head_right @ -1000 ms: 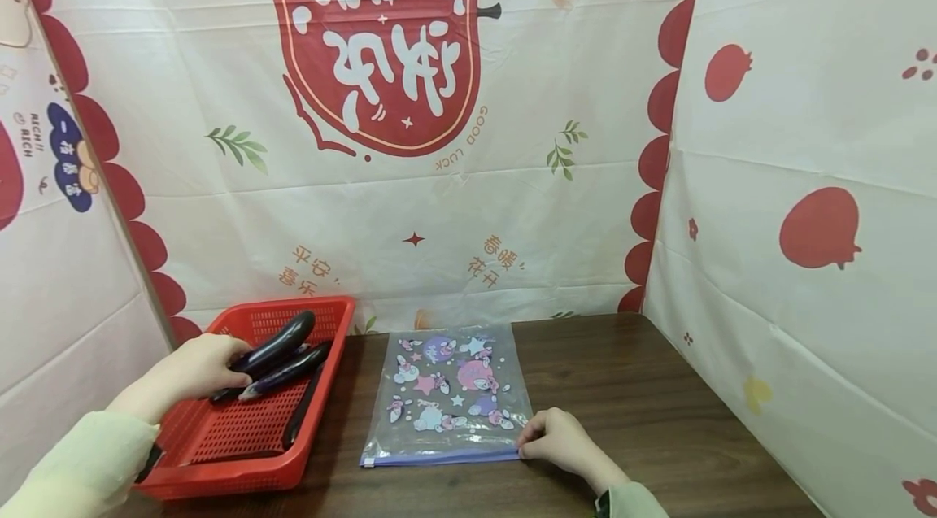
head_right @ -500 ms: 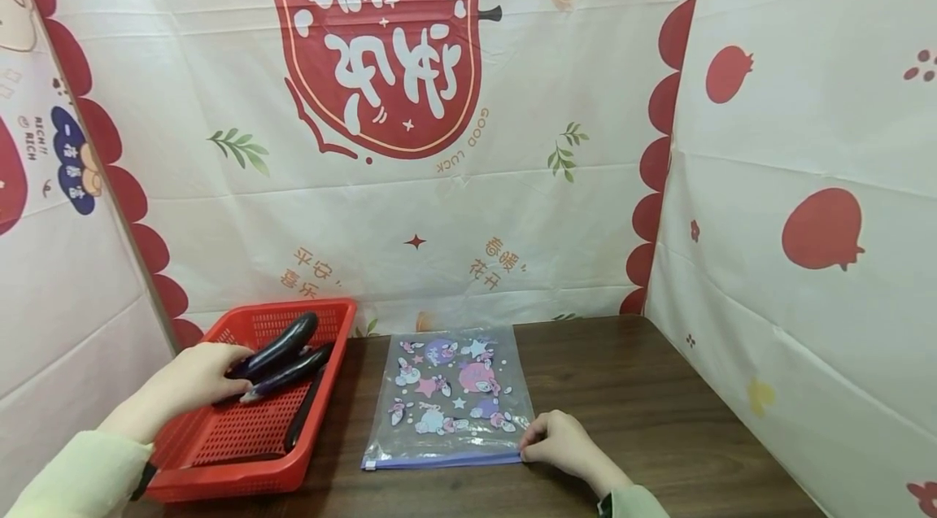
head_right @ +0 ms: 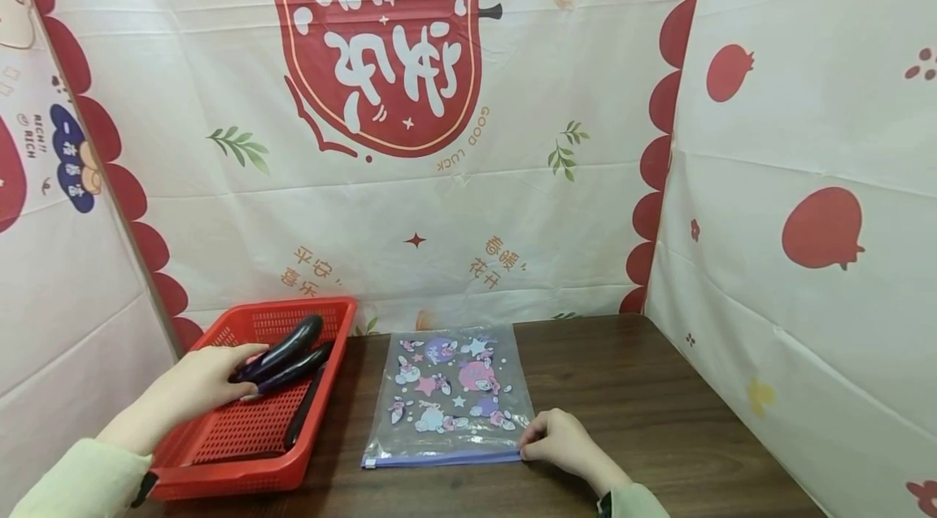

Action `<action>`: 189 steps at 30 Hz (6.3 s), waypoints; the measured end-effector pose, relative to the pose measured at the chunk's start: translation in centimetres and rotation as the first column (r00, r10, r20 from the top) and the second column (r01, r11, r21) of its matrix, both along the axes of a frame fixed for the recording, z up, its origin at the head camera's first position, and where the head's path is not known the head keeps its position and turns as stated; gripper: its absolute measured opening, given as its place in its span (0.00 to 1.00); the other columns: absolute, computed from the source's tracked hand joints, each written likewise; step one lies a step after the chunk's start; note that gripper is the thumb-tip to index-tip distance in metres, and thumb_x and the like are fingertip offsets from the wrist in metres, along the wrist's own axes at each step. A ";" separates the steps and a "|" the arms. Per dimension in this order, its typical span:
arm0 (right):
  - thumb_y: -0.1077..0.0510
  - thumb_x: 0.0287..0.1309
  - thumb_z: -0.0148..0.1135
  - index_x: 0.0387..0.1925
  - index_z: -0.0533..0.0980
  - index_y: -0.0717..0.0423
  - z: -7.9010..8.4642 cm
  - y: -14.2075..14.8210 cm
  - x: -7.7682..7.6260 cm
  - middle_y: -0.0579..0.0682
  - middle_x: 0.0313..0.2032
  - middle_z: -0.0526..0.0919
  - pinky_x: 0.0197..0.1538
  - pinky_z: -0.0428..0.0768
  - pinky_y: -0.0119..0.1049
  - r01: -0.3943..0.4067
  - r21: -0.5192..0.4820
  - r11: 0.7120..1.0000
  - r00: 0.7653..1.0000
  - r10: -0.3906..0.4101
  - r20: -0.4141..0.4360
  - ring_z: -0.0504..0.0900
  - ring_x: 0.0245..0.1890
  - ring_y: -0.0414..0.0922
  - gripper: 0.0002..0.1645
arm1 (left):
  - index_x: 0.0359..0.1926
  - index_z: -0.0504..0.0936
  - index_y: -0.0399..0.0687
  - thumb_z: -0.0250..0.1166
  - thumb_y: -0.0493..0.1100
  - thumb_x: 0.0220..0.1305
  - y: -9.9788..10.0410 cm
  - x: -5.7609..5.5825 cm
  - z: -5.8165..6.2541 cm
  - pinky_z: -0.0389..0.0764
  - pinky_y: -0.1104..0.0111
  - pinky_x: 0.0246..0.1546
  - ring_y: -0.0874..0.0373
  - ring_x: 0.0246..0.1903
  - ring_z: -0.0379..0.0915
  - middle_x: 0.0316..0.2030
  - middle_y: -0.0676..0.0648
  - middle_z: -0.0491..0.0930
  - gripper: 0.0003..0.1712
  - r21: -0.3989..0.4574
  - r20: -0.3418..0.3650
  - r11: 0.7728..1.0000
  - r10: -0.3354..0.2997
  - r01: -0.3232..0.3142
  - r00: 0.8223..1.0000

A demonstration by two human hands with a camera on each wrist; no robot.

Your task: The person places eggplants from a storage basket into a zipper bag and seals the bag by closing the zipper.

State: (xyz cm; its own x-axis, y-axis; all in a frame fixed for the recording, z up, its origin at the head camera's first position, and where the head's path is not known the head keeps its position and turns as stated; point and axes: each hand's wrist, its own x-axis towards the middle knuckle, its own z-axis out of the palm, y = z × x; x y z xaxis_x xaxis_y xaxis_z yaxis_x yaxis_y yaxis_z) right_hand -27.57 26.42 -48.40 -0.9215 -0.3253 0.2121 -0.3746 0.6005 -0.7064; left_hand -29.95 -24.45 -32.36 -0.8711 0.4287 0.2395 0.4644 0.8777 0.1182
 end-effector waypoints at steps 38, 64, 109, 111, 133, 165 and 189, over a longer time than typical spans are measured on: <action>0.58 0.41 0.74 0.24 0.84 0.51 0.2 -0.1 0.0 0.39 0.24 0.80 0.30 0.70 0.31 0.010 -0.016 1.000 0.999 -0.009 0.033 0.72 0.25 0.32 0.05 | 0.57 0.79 0.47 0.74 0.42 0.52 5.4 2.0 -0.1 0.77 0.55 0.45 0.55 0.41 0.78 0.44 0.48 0.83 0.29 0.018 0.046 0.999 -0.033 0.033 0.998; 0.58 0.39 0.73 0.23 0.84 0.51 0.0 -0.2 0.2 0.36 0.23 0.79 0.29 0.70 0.31 0.013 -0.005 1.000 1.000 -0.013 -0.001 0.72 0.24 0.31 0.05 | 0.56 0.80 0.50 0.74 0.44 0.51 7.9 3.3 -0.4 0.79 0.58 0.43 0.58 0.42 0.79 0.43 0.51 0.83 0.29 -0.009 0.012 0.994 -0.106 0.106 0.994; 0.59 0.39 0.74 0.23 0.84 0.52 -0.2 -0.2 0.1 0.36 0.23 0.78 0.30 0.71 0.30 0.002 -0.021 1.000 1.000 -0.001 0.012 0.73 0.25 0.31 0.05 | 0.56 0.79 0.47 0.74 0.43 0.51 10.0 5.1 -0.5 0.78 0.64 0.32 0.61 0.34 0.79 0.36 0.50 0.83 0.29 -0.054 -0.105 0.952 -0.306 0.302 0.946; 0.59 0.39 0.74 0.23 0.84 0.52 -0.1 -0.2 0.1 0.37 0.23 0.78 0.29 0.71 0.30 -0.001 -0.025 1.000 1.000 0.001 0.009 0.73 0.25 0.31 0.05 | 0.56 0.79 0.47 0.74 0.42 0.51 10.1 5.2 -0.5 0.78 0.64 0.32 0.61 0.34 0.79 0.36 0.50 0.83 0.28 -0.058 -0.116 0.950 -0.313 0.308 0.943; 0.59 0.40 0.74 0.23 0.84 0.50 -0.1 -0.1 0.1 0.36 0.23 0.78 0.30 0.71 0.30 0.004 -0.021 1.000 1.000 -0.004 0.013 0.73 0.25 0.31 0.05 | 0.57 0.79 0.53 0.73 0.43 0.52 11.6 5.4 -2.2 0.77 0.65 0.29 0.63 0.32 0.78 0.34 0.54 0.82 0.29 -0.044 -0.055 0.930 -0.368 0.366 0.928; 0.59 0.41 0.74 0.23 0.84 0.51 -0.1 -0.2 0.3 0.37 0.24 0.79 0.29 0.70 0.30 0.006 -0.029 1.000 1.000 -0.006 0.004 0.72 0.25 0.32 0.05 | 0.59 0.78 0.61 0.73 0.43 0.53 13.5 5.4 -5.4 0.75 0.71 0.30 0.68 0.34 0.75 0.37 0.59 0.81 0.31 -0.031 0.000 0.891 -0.453 0.453 0.891; 0.59 0.44 0.70 0.24 0.83 0.54 -0.2 -0.3 0.2 0.36 0.24 0.79 0.31 0.70 0.31 0.006 -0.049 0.999 0.998 -0.009 -0.064 0.72 0.26 0.31 0.03 | 0.56 0.80 0.61 0.72 0.43 0.53 17.5 4.7 -7.4 0.72 0.75 0.30 0.72 0.33 0.73 0.37 0.61 0.81 0.27 -0.053 0.040 0.849 -0.524 0.526 0.851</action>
